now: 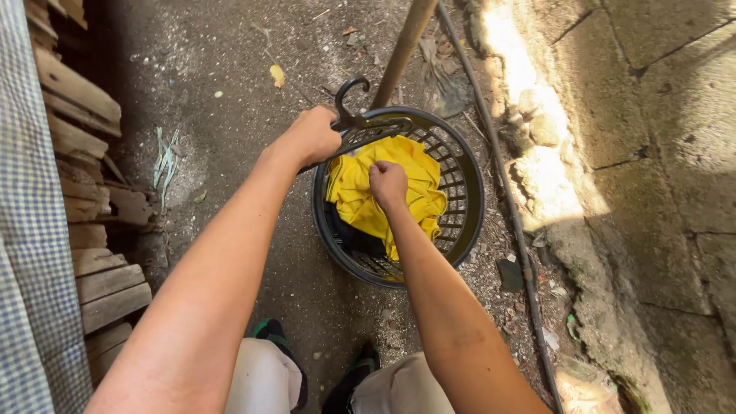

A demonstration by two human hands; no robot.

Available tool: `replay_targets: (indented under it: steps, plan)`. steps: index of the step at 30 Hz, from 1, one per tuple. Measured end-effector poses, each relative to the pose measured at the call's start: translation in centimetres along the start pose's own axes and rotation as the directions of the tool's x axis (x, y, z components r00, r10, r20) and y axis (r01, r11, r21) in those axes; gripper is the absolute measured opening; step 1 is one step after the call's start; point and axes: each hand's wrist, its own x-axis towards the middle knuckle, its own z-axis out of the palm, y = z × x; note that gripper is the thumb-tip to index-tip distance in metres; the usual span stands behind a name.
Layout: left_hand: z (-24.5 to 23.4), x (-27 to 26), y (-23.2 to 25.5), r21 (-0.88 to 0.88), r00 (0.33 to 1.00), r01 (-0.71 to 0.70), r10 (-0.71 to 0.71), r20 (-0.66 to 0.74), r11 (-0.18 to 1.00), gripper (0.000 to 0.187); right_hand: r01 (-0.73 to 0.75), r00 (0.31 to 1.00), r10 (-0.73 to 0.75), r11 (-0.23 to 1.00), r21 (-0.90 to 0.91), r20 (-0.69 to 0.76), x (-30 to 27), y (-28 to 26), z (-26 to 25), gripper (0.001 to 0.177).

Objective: Hanging shirts on a rod using plastic hangers

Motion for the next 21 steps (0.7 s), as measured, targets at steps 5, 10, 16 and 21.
replay_targets:
  steps: [5,10,16,21]
  plan:
    - [0.6,-1.5,1.3,-0.019,0.998,-0.052,0.052,-0.035,0.998,0.029,-0.118,0.984,0.134,0.985,0.129,-0.121,-7.4,-4.9,-6.4,0.019]
    - [0.9,-4.3,2.8,0.001,0.997,-0.066,0.066,-0.033,0.998,0.029,-0.174,0.965,0.218,0.949,0.262,-0.147,-8.4,-4.1,-9.2,0.022]
    - [-0.8,-11.0,7.9,-0.082,0.997,-0.019,0.013,-0.073,0.996,0.03,-0.234,0.921,0.375,0.75,0.619,-0.106,-9.9,-5.8,-11.5,0.006]
    - [-1.2,-13.5,11.1,-0.123,0.996,0.021,-0.032,-0.089,0.992,0.027,0.078,0.992,-0.033,0.922,0.379,-0.122,-15.9,-14.2,-19.6,0.05]
